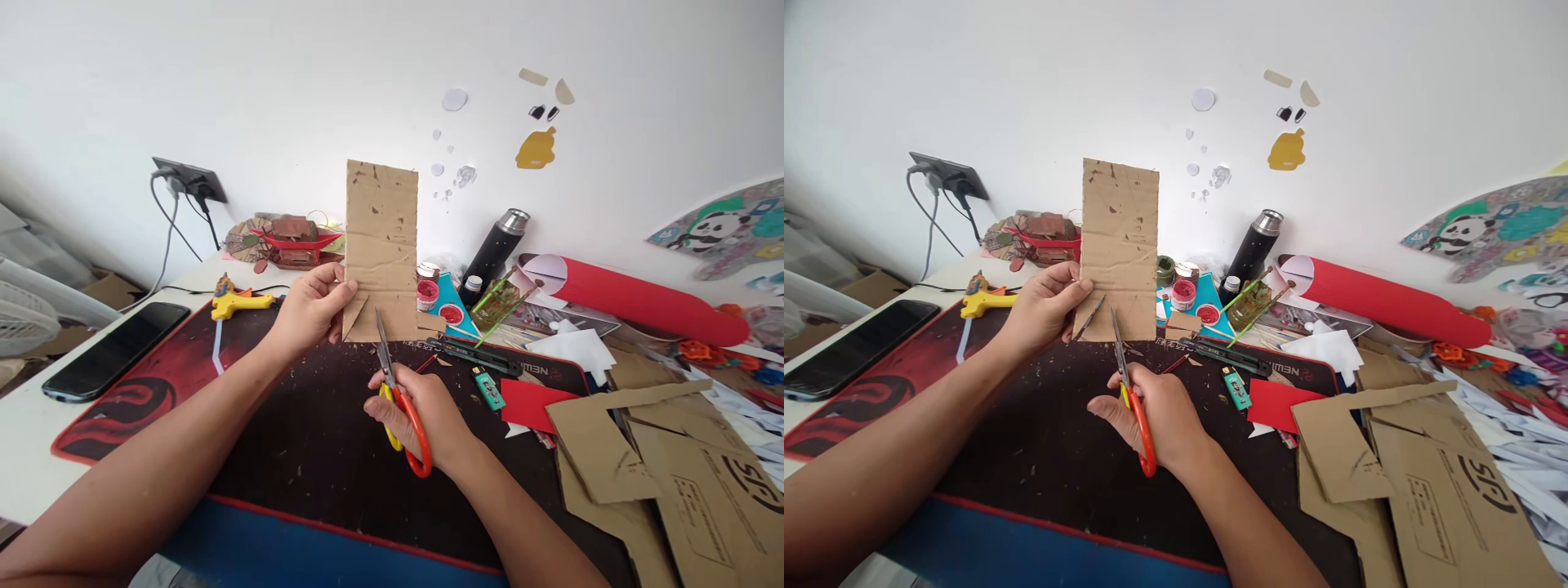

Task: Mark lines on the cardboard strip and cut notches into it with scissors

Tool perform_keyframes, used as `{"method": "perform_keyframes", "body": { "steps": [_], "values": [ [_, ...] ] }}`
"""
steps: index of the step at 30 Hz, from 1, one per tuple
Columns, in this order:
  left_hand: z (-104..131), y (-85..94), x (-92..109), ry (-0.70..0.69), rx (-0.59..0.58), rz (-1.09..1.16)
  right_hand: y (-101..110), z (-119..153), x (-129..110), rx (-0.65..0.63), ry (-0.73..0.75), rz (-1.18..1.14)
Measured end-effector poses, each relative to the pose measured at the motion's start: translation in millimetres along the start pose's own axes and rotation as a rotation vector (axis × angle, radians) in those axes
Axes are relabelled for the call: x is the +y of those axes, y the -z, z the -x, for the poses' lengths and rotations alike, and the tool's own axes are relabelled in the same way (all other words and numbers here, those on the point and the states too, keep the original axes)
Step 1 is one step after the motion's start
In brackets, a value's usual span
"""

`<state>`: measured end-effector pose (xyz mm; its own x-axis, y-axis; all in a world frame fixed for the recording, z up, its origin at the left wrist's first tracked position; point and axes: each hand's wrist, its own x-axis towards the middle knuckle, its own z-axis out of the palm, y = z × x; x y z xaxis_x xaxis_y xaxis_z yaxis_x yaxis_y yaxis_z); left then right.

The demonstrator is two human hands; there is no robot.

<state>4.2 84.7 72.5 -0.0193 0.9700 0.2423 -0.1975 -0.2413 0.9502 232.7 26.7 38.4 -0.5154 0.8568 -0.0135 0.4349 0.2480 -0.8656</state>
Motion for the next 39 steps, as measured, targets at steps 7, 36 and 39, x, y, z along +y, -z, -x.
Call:
{"method": "perform_keyframes", "body": {
  "steps": [7,36,39],
  "values": [
    [4.5,-1.5,1.6,0.004,-0.023,-0.035,0.3,-0.5,-0.4,-0.004,-0.008,-0.073],
    [7.1,-7.2,1.0,-0.007,-0.029,-0.026,-5.2,4.0,-2.3,0.068,-0.049,0.027],
    [7.5,-7.8,1.4,-0.01,-0.028,-0.021,-6.6,3.7,-1.8,0.088,-0.022,0.066]
  ]
}}
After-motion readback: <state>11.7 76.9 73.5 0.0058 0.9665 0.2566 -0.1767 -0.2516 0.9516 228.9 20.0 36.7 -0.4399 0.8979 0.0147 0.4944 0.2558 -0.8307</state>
